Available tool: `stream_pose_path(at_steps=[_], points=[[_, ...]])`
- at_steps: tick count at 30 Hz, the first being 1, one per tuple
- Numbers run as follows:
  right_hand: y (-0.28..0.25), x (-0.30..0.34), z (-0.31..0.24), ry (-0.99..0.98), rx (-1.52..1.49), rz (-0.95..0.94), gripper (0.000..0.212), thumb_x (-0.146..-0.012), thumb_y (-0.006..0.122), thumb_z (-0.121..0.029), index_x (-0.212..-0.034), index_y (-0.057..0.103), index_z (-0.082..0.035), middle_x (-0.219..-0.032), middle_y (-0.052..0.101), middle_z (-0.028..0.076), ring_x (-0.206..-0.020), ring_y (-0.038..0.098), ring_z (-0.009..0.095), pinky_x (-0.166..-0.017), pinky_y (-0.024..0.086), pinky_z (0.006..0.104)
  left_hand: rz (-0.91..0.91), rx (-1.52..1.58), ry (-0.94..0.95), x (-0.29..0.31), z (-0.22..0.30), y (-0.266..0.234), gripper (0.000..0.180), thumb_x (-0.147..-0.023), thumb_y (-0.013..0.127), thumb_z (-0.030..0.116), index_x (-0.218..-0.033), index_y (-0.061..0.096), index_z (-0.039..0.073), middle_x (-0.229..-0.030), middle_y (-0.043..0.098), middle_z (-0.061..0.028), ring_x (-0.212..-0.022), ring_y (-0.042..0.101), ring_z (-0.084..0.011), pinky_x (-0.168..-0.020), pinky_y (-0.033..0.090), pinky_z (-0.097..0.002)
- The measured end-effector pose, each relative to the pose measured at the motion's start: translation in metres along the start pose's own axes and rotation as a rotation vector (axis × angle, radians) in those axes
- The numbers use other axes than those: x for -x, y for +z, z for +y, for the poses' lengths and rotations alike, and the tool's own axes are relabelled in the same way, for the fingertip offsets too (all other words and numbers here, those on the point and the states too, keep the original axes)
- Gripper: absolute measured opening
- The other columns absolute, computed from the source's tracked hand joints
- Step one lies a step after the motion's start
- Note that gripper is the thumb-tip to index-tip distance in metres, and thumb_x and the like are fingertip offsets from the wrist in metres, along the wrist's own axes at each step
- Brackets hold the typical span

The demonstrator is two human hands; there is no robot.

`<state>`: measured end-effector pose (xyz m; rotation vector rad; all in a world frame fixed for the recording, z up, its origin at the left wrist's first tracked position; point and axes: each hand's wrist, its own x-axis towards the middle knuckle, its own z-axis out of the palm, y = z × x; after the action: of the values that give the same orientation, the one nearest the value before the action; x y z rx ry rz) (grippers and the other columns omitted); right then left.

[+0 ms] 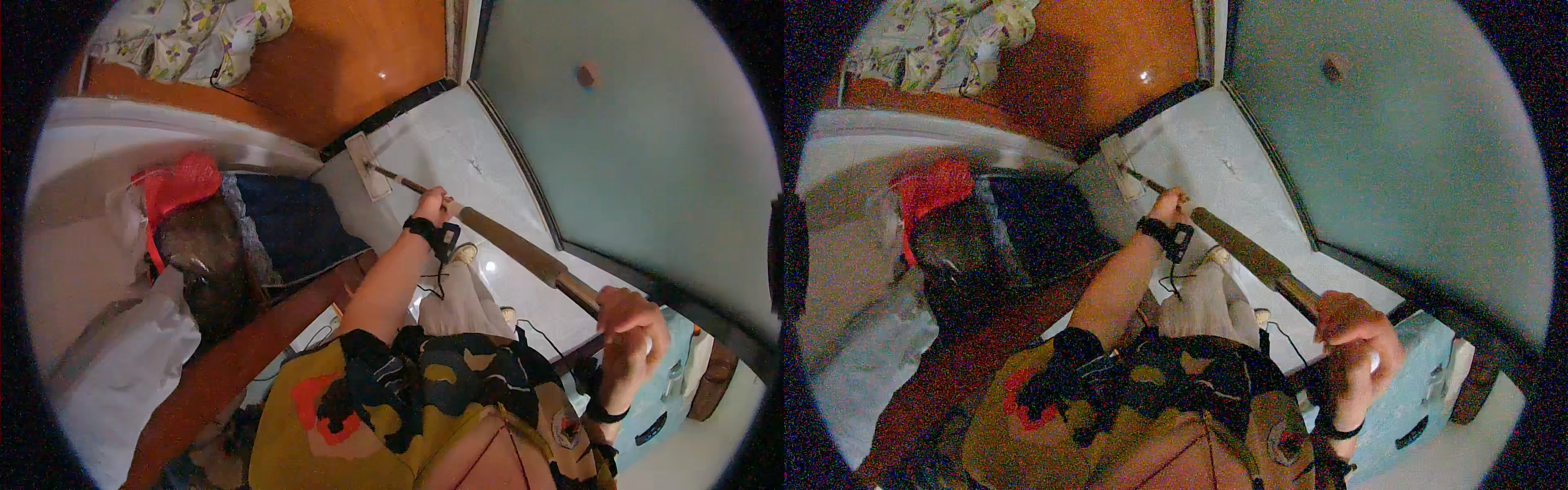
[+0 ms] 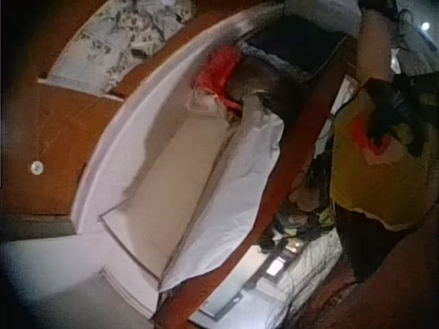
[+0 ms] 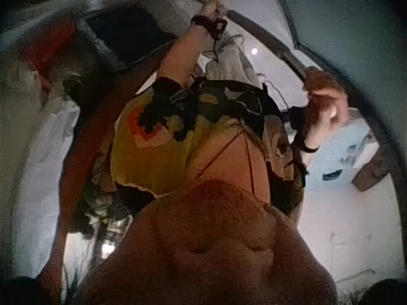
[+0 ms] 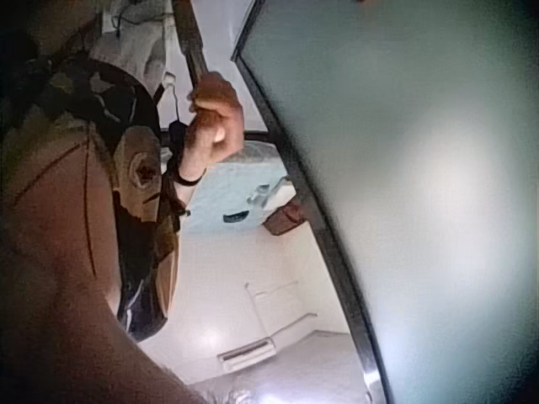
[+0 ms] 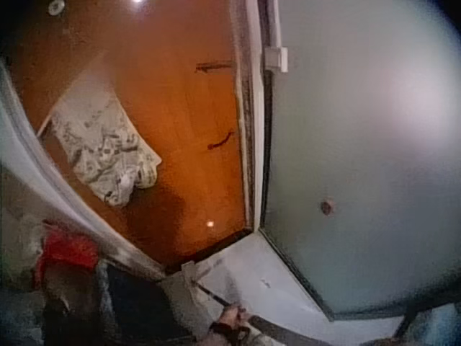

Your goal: The person mops the floor with a flat mop, moves a white board containing a yellow cloth, and picks up a children's book and a small item from the floor to place them on a shelf.

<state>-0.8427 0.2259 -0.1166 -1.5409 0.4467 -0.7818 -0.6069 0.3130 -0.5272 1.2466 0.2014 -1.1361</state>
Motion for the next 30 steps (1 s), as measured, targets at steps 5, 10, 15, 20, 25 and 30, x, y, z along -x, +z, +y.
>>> stream_pose_path(at_steps=[5,10,15,20,25,30], points=[[-0.015,0.010,-0.020,-0.023,0.134,0.168,0.029,-0.083,0.048,-0.028,-0.069,0.045,-0.003,-0.062,0.043,0.008,-0.056,0.039,0.019,-0.061,0.034,0.0362,0.075,0.352,-0.274,-0.010,0.019,0.090,0.011,-0.074,0.049,0.013,-0.070,0.045,0.004,-0.065,0.046,-0.0100,-0.061,0.046,-0.0221,-0.053,0.040,-0.0403],[0.004,0.033,-0.031,-0.044,0.186,0.296,0.021,-0.082,0.046,-0.020,-0.069,0.043,-0.004,-0.061,0.041,0.006,-0.058,0.038,0.018,-0.065,0.034,0.0371,-0.365,-0.338,0.226,-0.050,-0.014,0.095,0.007,-0.069,0.049,0.004,-0.073,0.044,0.003,-0.064,0.045,-0.0112,-0.060,0.050,-0.0229,-0.056,0.045,-0.0372],[-0.002,0.064,-0.020,0.009,0.141,0.561,0.010,-0.080,0.042,-0.009,-0.073,0.042,-0.004,-0.063,0.040,0.007,-0.060,0.036,0.016,-0.069,0.035,0.0367,-0.128,-0.008,-0.300,-0.026,-0.004,0.144,0.004,-0.070,0.048,0.004,-0.073,0.047,0.001,-0.065,0.049,-0.0136,-0.057,0.052,-0.0239,-0.048,0.044,-0.0381],[0.000,0.091,-0.022,0.060,0.143,0.683,0.009,-0.082,0.039,-0.008,-0.075,0.041,-0.003,-0.063,0.035,0.005,-0.062,0.036,0.016,-0.078,0.035,0.0397,-0.213,-0.264,-0.297,-0.028,-0.032,0.151,0.004,-0.071,0.048,0.003,-0.072,0.050,0.000,-0.065,0.053,-0.0155,-0.053,0.053,-0.0250,-0.045,0.044,-0.0386],[0.008,0.107,-0.033,0.091,0.191,0.747,0.012,-0.084,0.040,-0.011,-0.075,0.041,-0.003,-0.062,0.035,0.004,-0.061,0.035,0.014,-0.079,0.035,0.0388,-0.572,-0.861,0.006,-0.053,-0.094,0.134,0.005,-0.071,0.048,0.002,-0.071,0.051,-0.001,-0.065,0.056,-0.0167,-0.051,0.054,-0.0259,-0.042,0.044,-0.0393],[0.002,0.113,-0.042,0.093,0.176,0.830,0.012,-0.084,0.041,-0.011,-0.075,0.041,-0.004,-0.059,0.031,0.002,-0.059,0.032,0.013,-0.078,0.035,0.0374,-0.184,-0.189,-0.464,0.013,-0.044,0.167,0.004,-0.071,0.050,0.003,-0.074,0.049,0.000,-0.066,0.052,-0.0150,-0.053,0.053,-0.0257,-0.046,0.045,-0.0414]])
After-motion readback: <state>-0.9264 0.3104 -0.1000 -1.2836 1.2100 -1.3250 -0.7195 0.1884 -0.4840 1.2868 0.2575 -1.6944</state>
